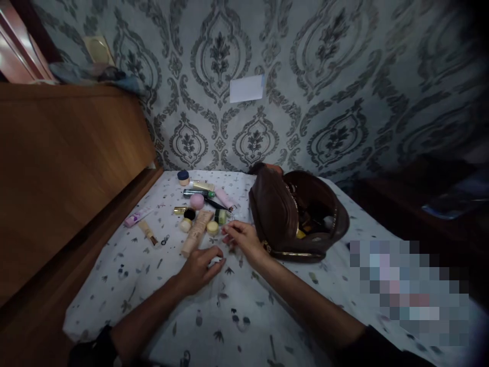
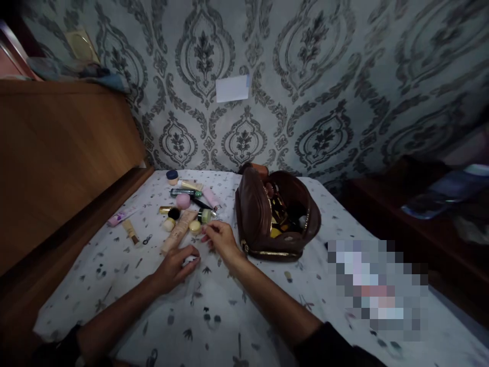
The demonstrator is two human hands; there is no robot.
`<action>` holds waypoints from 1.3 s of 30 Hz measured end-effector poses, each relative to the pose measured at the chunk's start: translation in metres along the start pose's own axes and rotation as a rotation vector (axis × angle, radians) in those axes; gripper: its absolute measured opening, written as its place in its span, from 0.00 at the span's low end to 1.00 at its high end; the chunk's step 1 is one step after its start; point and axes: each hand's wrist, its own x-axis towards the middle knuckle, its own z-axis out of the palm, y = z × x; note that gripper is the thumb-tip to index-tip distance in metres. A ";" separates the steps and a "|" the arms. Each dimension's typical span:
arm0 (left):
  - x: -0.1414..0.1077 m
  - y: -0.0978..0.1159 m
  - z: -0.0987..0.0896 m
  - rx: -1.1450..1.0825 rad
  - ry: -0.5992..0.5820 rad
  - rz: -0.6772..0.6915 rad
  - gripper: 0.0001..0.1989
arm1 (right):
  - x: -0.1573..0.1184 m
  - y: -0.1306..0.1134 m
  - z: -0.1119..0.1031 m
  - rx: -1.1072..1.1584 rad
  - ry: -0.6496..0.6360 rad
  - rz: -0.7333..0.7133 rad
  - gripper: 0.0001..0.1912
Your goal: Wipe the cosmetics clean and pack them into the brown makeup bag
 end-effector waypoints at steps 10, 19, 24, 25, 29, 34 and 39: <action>0.001 0.004 -0.004 0.018 0.075 -0.022 0.09 | 0.009 0.033 0.024 -0.058 0.035 -0.190 0.15; 0.020 0.004 -0.036 0.081 0.267 -0.310 0.15 | 0.013 0.043 0.023 -0.101 0.102 -0.222 0.07; 0.059 -0.010 -0.076 0.201 0.341 -0.309 0.16 | 0.012 0.041 0.022 -0.089 0.102 -0.233 0.06; 0.068 -0.016 -0.084 0.219 0.356 -0.306 0.17 | 0.011 0.041 0.022 -0.088 0.097 -0.227 0.06; 0.109 -0.051 -0.110 0.376 0.363 -0.306 0.17 | 0.010 0.039 0.021 -0.096 0.092 -0.210 0.05; 0.156 -0.093 -0.133 0.775 0.251 -0.546 0.16 | 0.011 0.037 0.019 -0.111 0.075 -0.228 0.07; 0.190 -0.125 -0.142 0.884 0.211 -0.641 0.17 | 0.011 0.035 0.017 -0.121 0.050 -0.234 0.07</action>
